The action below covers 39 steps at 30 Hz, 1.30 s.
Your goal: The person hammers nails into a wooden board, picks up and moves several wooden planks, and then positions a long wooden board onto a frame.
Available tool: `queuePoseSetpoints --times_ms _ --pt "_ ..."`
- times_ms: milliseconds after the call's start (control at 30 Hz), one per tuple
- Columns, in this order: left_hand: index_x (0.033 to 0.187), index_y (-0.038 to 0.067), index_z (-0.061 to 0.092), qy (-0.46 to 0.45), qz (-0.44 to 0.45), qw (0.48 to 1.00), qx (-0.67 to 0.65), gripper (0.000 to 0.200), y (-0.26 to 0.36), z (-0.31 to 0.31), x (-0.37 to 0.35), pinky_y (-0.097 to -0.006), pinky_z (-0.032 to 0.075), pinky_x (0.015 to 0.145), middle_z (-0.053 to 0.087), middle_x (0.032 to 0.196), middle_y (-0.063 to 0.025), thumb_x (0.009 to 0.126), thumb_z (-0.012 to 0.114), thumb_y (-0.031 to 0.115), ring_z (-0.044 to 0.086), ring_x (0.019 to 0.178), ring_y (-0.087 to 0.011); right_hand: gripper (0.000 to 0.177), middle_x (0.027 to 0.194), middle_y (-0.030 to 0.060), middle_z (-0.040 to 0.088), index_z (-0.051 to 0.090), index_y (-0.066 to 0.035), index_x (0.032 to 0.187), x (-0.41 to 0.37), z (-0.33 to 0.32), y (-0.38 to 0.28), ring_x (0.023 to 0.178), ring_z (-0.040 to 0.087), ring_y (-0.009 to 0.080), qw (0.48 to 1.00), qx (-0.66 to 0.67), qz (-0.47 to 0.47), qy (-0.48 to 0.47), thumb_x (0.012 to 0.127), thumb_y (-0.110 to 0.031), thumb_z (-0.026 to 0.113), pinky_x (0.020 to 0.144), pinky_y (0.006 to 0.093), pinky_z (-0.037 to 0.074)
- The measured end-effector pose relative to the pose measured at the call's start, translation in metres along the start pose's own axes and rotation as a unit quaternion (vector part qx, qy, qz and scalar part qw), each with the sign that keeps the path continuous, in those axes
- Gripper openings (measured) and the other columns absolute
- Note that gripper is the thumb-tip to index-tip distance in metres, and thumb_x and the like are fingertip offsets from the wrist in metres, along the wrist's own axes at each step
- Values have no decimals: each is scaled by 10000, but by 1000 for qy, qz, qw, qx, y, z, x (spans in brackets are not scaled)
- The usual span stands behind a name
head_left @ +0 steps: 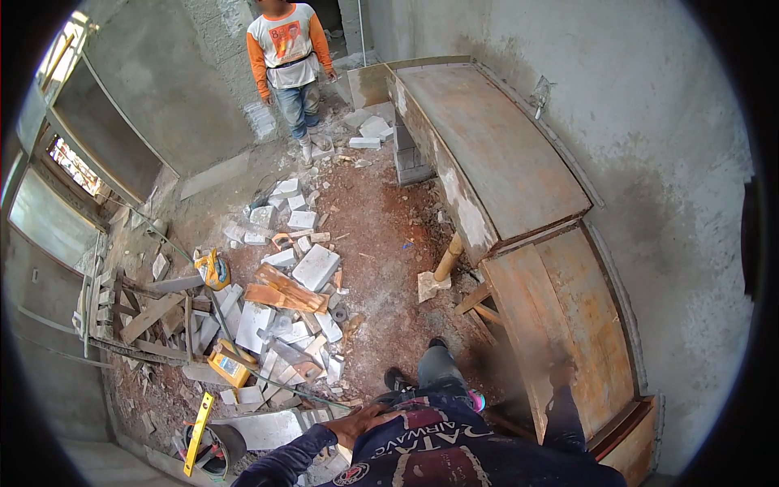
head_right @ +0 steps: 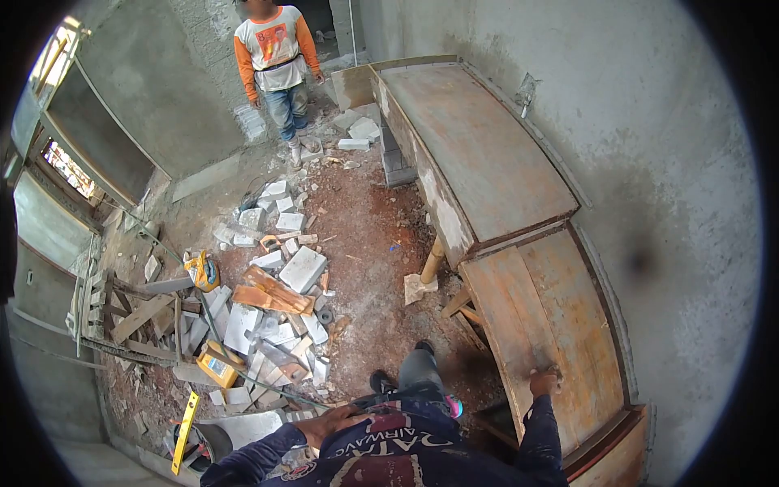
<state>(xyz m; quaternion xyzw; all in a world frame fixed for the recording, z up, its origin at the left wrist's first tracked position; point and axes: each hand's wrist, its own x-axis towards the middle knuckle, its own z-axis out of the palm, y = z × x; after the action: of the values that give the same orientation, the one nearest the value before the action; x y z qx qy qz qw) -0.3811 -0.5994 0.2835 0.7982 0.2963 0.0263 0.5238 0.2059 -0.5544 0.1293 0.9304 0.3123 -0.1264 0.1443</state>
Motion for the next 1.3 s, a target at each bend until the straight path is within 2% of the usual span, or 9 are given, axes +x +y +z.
queuePoseSetpoints --times_ms 100,433,500,900,1033,1067,1100,1167,1300 --pt "1534 228 197 12 29 999 -26 898 1 -1 1 -491 312 1057 357 1366 -246 809 661 488 393 1253 -435 920 1397 256 449 263 -40 1481 -24 -31 -13 1351 343 447 999 44 14 -19 796 -504 666 1019 635 310" --pt "1528 213 210 12 30 998 -53 850 9 -8 -2 -468 322 1050 362 1350 -235 838 659 422 401 1247 -418 913 1418 189 455 236 -72 1497 -16 -24 -12 1375 307 428 998 26 33 -41 806 -492 659 1017 643 307" --pt "1528 210 209 3 23 999 -31 849 2 -3 -5 -468 324 1053 361 1353 -238 839 660 412 398 1254 -420 940 1394 314 398 234 -78 1486 -5 -5 -6 1242 449 506 999 -36 2 -1 803 -576 646 945 634 402" --pt "1510 189 263 30 39 999 -23 798 -8 0 0 -444 384 1024 416 1330 -252 842 667 349 460 1212 -427 834 1346 278 479 361 -55 1405 -26 -26 -11 1246 475 440 999 35 8 39 775 -473 713 965 577 411" --pt "1480 157 343 71 92 993 -31 747 -30 15 -2 -411 408 1003 471 1276 -250 829 678 302 512 1161 -413 802 1266 302 531 424 44 1337 29 42 18 1214 495 433 985 2 -167 31 790 -475 695 982 571 397" --pt "1470 141 357 7 -36 968 -247 738 -125 87 -10 -399 404 1005 473 1274 -244 818 685 250 516 1153 -397 804 1298 287 516 429 33 1345 -19 -8 -8 1232 476 444 999 12 -30 29 798 -502 674 1004 572 377" --pt "1470 141 357 -23 -26 969 -245 738 -103 68 -6 -399 404 1005 473 1274 -244 818 685 250 516 1153 -397 946 1439 274 394 202 -3 1488 -34 -47 -14 1318 396 454 992 40 -46 -109 856 -620 540 1017 672 286" --pt "1454 122 372 53 63 997 -5 698 -26 6 -2 -399 403 1006 473 1273 -246 831 676 205 515 1152 -379 930 1436 250 414 189 -35 1502 -43 -46 -23 1386 299 437 998 24 12 -51 858 -594 560 1046 684 222" --pt "1431 101 391 33 54 997 -45 620 -44 13 -6 -391 390 1019 475 1285 -225 870 632 211 508 1165 -367 941 1456 244 392 167 -33 1507 -35 -40 -27 1419 227 432 997 22 36 -67 855 -568 583 1054 678 213"
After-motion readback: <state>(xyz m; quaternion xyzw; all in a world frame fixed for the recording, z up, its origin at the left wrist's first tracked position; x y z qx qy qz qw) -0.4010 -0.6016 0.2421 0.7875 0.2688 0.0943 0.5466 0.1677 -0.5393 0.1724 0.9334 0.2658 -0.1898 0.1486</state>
